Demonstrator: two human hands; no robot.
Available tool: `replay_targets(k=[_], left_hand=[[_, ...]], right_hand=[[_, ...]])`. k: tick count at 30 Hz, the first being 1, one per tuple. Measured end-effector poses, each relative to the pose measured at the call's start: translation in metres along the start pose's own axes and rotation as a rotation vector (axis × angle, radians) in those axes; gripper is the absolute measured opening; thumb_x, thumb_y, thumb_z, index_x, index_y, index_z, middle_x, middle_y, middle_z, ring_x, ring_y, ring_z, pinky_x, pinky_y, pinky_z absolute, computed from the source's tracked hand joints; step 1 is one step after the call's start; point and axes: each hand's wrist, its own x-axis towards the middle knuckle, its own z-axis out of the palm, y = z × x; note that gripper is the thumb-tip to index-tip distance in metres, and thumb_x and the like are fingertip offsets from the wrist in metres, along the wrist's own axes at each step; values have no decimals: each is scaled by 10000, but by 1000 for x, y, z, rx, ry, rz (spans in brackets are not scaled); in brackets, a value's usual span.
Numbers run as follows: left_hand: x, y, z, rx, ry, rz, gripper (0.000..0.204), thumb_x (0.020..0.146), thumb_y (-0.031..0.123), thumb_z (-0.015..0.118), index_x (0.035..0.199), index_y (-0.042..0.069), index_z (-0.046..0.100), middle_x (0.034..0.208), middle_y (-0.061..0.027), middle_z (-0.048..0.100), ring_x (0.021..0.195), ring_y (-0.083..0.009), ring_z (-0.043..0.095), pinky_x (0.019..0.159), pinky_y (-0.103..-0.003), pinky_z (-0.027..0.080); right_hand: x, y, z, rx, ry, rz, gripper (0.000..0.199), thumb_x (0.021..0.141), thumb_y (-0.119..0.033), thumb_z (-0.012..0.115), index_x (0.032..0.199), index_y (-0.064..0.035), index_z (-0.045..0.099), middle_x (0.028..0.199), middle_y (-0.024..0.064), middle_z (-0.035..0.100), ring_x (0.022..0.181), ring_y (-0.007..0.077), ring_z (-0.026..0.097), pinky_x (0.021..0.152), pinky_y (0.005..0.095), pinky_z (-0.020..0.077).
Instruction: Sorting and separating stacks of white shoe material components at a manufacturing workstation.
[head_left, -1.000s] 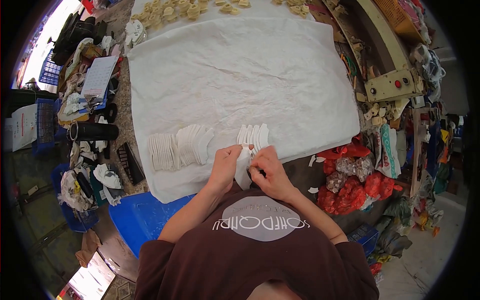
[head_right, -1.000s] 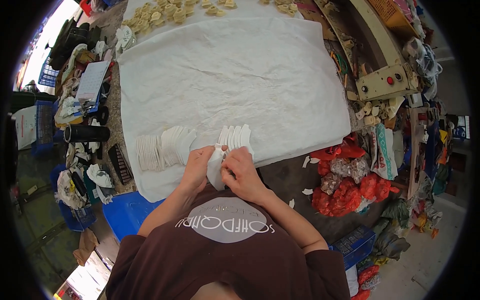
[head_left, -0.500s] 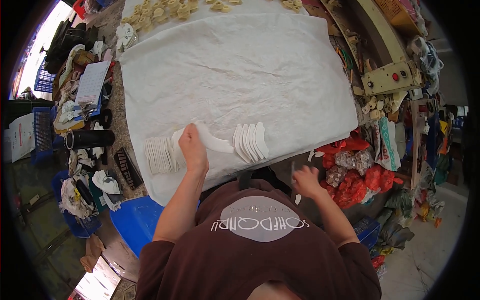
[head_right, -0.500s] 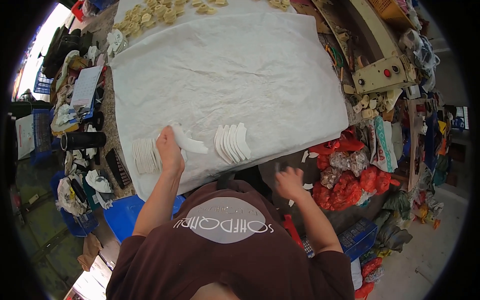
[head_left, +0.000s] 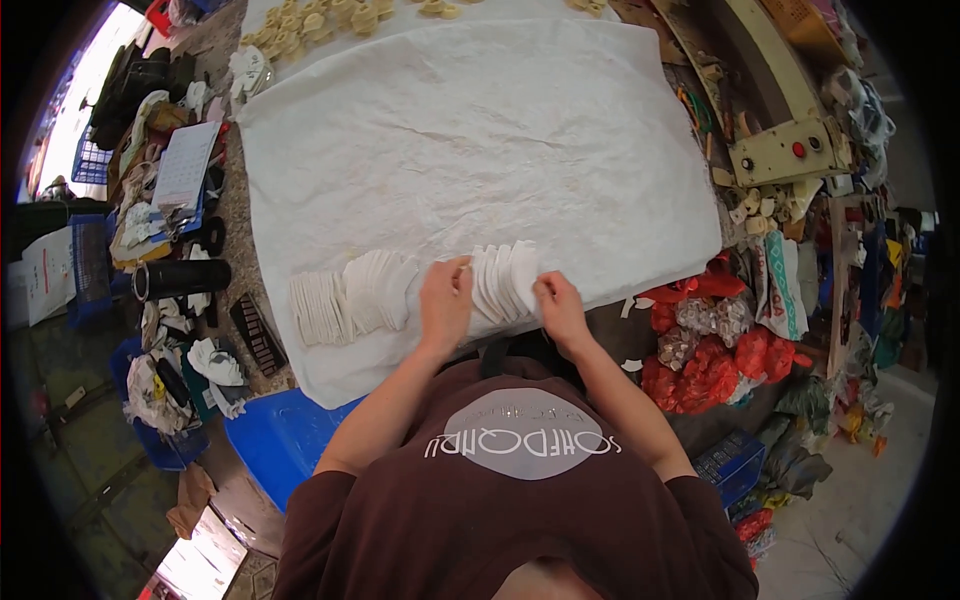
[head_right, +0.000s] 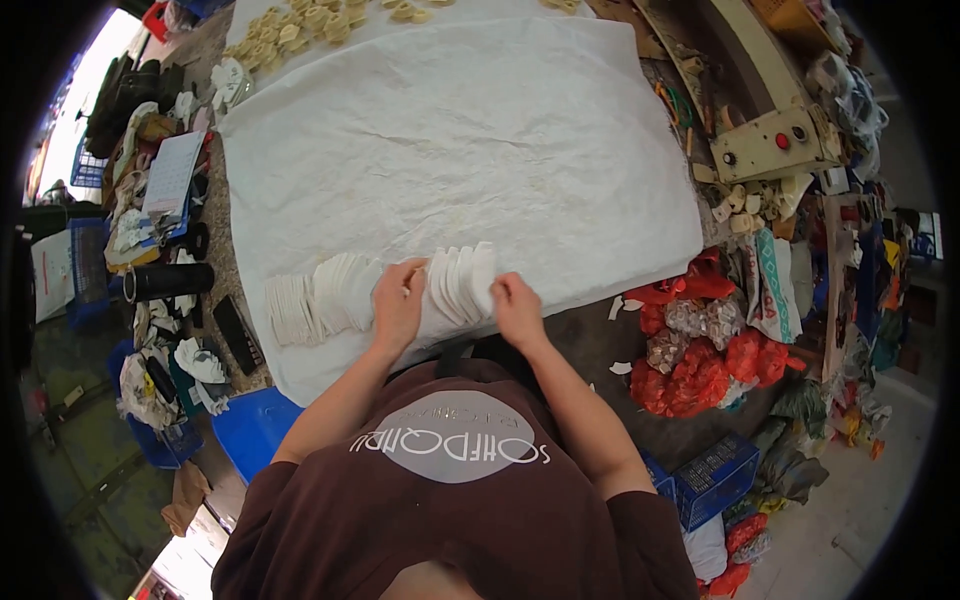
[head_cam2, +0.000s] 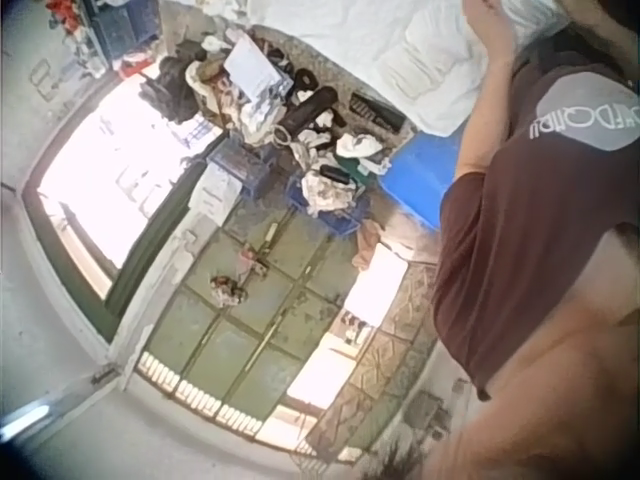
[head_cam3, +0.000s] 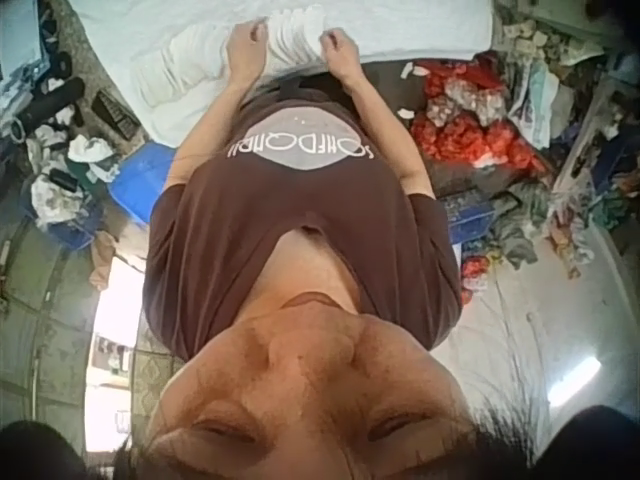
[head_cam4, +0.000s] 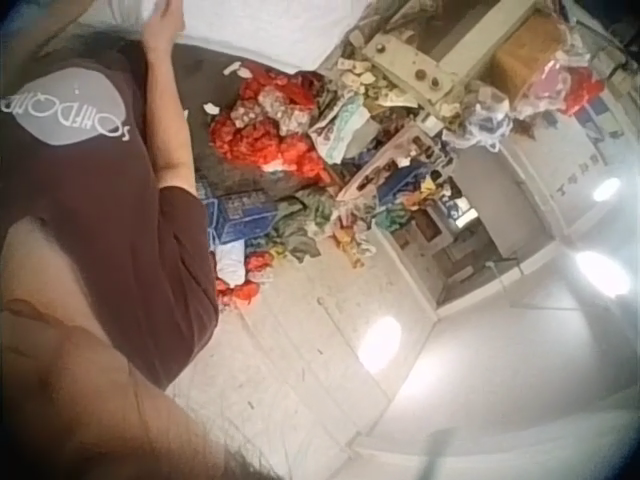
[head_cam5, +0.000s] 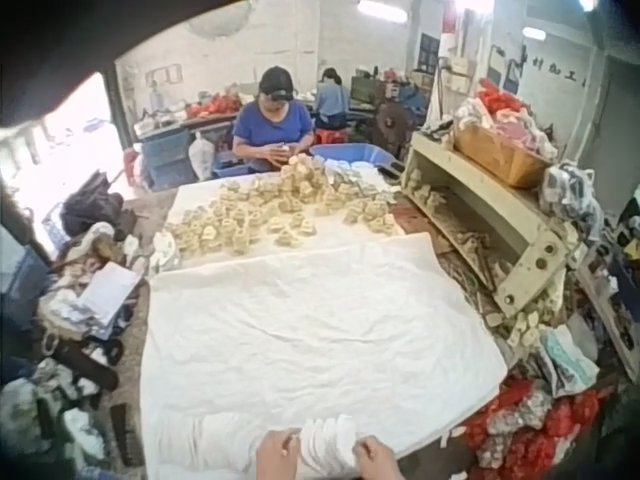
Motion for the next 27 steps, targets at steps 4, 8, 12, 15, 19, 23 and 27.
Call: replay_targets(k=[4,8,12,15,19,23,27], left_hand=[[-2,-46,-40,631,96,52,323,732,93,626,1051,66,578,926,-101,504,890,-269,477,746,-371,378],[-8,-65,-48,903,59,62,362,688,86,632,1045,86,572,947,-82,476,900,-270,445,763,-375,355],[-8,-70,-45,897,111,82,359,671,84,622,1027,92,574,890,-67,498,888,-256,449,754,-380,348],[-7,-49,-50,712,71,87,245,703,87,613,946,62,613,787,-56,570,798,-245,520,716,-361,390],[-8,-6,-48,-90,-115,-324,128,742,103,613,823,8,642,699,-105,634,608,-236,582,594,-292,440],[-11,30,-45,-444,-283,-349,142,761,58,608,892,12,636,691,-63,622,642,-89,548,604,-229,432],[-23,50,-36,-65,-182,19,147,761,70,593,886,-7,604,740,-183,616,628,-275,610,616,-315,463]], right_hand=[[18,25,11,-236,26,52,120,823,-178,542,862,-72,581,787,109,607,808,310,565,743,425,418],[20,25,17,-482,125,-155,158,766,-157,570,902,-80,590,884,121,547,922,322,489,804,441,383],[21,33,7,-263,232,-192,189,751,-115,573,931,-63,592,942,159,504,923,318,466,815,419,381],[10,6,-1,-195,225,-242,163,784,-106,574,929,-33,586,891,142,550,850,266,520,756,366,422],[-10,-53,-2,165,-129,-128,214,846,-165,593,936,27,566,745,108,611,665,133,557,618,264,443],[-21,-84,2,369,-222,-83,225,845,-200,610,875,20,572,722,88,598,649,112,525,605,266,441],[-23,-106,1,170,-222,-79,239,841,-203,613,822,27,549,666,85,584,607,119,517,567,281,437]])
